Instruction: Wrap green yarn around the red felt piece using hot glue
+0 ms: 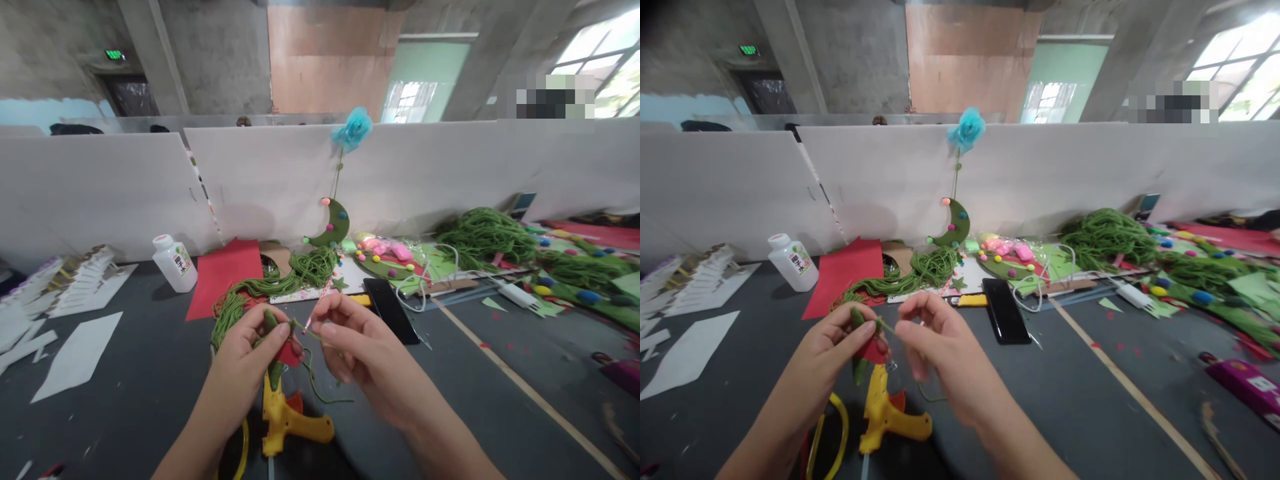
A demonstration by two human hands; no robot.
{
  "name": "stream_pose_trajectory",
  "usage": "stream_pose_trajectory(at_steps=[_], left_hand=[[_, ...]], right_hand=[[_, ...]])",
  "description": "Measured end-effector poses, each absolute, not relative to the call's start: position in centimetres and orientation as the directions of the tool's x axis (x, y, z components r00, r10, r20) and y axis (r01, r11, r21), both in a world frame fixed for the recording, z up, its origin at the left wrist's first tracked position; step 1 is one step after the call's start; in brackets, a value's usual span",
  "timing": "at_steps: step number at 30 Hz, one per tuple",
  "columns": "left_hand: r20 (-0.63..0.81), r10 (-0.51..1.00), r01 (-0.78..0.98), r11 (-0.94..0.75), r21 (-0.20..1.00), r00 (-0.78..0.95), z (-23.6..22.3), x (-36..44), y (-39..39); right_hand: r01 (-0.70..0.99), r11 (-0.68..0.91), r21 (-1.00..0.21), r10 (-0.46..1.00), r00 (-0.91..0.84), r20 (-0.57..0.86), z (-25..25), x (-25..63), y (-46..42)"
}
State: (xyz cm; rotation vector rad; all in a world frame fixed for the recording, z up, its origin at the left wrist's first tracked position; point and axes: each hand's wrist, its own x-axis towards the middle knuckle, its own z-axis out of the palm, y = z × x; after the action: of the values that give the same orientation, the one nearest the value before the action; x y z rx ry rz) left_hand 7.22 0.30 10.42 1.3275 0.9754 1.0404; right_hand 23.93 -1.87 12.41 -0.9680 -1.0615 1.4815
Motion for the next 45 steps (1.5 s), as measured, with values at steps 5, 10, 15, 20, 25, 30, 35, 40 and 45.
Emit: stream_pose_trajectory(at_steps=[5,10,15,20,25,30,35,40,45], left_hand=[[0.024,0.96,-0.036,-0.014,0.999,0.28,10.6,7.3,0.0],[-0.011,0.956,-0.157,0.06,0.986,0.294,10.7,7.5,-0.2],[0.052,0.97,-0.029,-0.046,0.999,0.239,10.9,7.5,-0.5],[0.054,0.968,-0.091,-0.033,0.995,0.244,10.8,7.5,-0.5],[0.02,0.934,-0.296,0.092,0.951,0.355,10.6,7.6,-0.6],[-0.017,0.839,-0.434,0.299,0.85,0.544,10.5,7.5,-0.8],[0.006,0.752,-0.513,0.444,0.735,0.66,9.7,7.6,-0.6],[0.036,0.677,-0.532,0.543,0.65,0.735,8.9,7.7,-0.5],[0.021,0.64,-0.53,0.617,0.582,0.768,8.9,7.9,-0.3]], right_hand=[[0.214,0.107,-0.971,0.994,-0.048,0.1,12.6,24.1,-2.0],[0.28,0.174,-0.944,0.98,-0.147,0.137,12.6,24.6,-2.0],[0.119,0.111,-0.987,0.987,-0.131,0.096,12.2,23.9,-2.0],[0.151,0.154,-0.976,0.987,-0.059,0.147,12.4,23.0,-2.2],[-0.02,0.087,-0.996,0.989,-0.118,0.089,12.5,23.1,-2.3],[-0.213,-0.013,-0.977,0.984,-0.174,0.025,12.3,23.5,-2.1],[-0.25,-0.038,-0.967,0.971,-0.239,0.024,12.3,23.7,-2.2],[-0.244,-0.039,-0.969,0.972,-0.234,0.019,12.0,23.5,-2.4],[-0.177,0.012,-0.984,0.957,-0.282,0.062,11.8,23.4,-2.3]])
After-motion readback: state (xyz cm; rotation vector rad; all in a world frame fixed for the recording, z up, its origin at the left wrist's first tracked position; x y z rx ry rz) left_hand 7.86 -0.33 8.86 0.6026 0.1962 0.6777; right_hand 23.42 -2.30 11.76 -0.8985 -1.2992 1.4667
